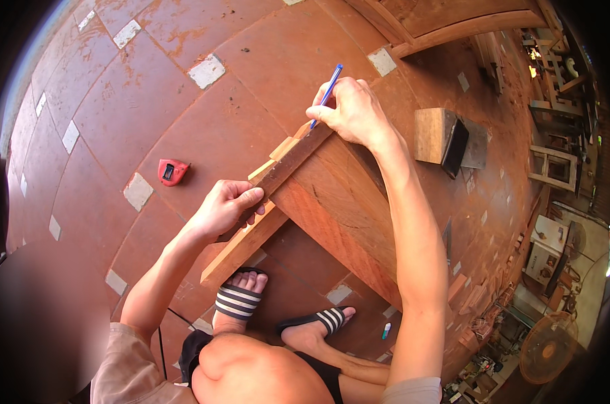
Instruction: The person sits on the floor and uses a tape measure and a pen to mark measurements on wooden planks. They then use a square ruler to draw straight lines on the wood. The person handles multiple planks, measuring and marking them sequentially.
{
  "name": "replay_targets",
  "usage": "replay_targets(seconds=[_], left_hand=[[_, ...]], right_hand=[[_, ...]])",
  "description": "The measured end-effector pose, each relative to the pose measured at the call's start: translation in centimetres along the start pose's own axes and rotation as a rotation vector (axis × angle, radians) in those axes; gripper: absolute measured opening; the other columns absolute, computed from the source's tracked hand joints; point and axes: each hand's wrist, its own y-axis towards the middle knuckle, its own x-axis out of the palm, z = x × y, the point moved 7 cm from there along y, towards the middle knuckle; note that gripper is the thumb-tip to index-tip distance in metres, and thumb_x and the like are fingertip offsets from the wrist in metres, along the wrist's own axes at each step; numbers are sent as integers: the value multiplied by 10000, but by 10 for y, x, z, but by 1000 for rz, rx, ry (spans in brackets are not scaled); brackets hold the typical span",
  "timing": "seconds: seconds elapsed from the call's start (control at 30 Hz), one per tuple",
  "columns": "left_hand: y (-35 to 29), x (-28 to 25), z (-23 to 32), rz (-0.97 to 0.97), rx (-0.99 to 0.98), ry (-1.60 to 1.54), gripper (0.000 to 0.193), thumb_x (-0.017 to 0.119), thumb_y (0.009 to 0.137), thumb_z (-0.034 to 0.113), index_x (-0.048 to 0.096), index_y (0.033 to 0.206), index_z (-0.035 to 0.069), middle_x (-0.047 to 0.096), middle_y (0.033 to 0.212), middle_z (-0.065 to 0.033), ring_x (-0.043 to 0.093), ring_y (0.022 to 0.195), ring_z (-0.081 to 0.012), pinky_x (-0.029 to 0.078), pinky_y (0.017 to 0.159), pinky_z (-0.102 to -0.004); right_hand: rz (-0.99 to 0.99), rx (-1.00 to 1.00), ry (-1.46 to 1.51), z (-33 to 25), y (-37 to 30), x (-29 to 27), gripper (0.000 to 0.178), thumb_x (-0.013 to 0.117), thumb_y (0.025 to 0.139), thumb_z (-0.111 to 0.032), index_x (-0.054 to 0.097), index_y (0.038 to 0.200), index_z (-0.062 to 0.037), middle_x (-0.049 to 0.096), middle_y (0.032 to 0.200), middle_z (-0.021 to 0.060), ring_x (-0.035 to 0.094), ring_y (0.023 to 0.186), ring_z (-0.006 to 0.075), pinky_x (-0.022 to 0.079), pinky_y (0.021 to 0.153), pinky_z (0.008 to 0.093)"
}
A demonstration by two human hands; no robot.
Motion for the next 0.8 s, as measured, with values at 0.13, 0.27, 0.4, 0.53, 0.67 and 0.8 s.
replay_targets(seconds=[0.13,0.27,0.4,0.53,0.67,0.8], left_hand=[[-1,0,2,8,8,23,354,623,1092,288,700,862,30,684,769,12,578,657,-55,458,579,-249],[-2,0,5,12,24,30,355,625,1090,290,698,858,31,678,767,16,579,660,-56,464,586,-254],[-3,0,4,13,-15,12,354,625,1090,294,697,862,33,682,773,17,580,656,-55,478,591,-257],[-1,0,4,6,17,14,352,628,1089,298,697,863,37,679,770,14,578,649,-54,482,586,-256],[-1,0,4,-2,27,36,344,622,1093,290,698,873,37,693,785,7,587,648,-60,491,588,-257],[-2,0,4,21,-4,25,336,615,1097,283,704,901,26,715,806,-2,610,655,-63,510,597,-254]], right_hand=[[-55,-41,38,-5,-1,5,235,809,878,-249,785,890,-15,745,749,135,724,726,246,545,701,407],[19,-115,-34,-6,1,-5,215,802,872,-230,774,878,-17,718,717,106,685,694,193,520,668,371],[58,-34,-117,14,6,-19,198,794,863,-218,778,884,-21,724,734,109,698,718,168,511,657,343],[216,26,91,42,-15,-23,257,755,947,-254,788,1073,-33,784,860,113,761,851,163,560,766,315],[248,152,239,80,-80,-4,510,833,903,-359,727,1261,-11,788,1088,172,764,1025,238,577,890,357],[280,94,59,97,-118,19,642,890,843,-386,701,1312,9,763,1202,223,735,1140,321,541,1003,413]])
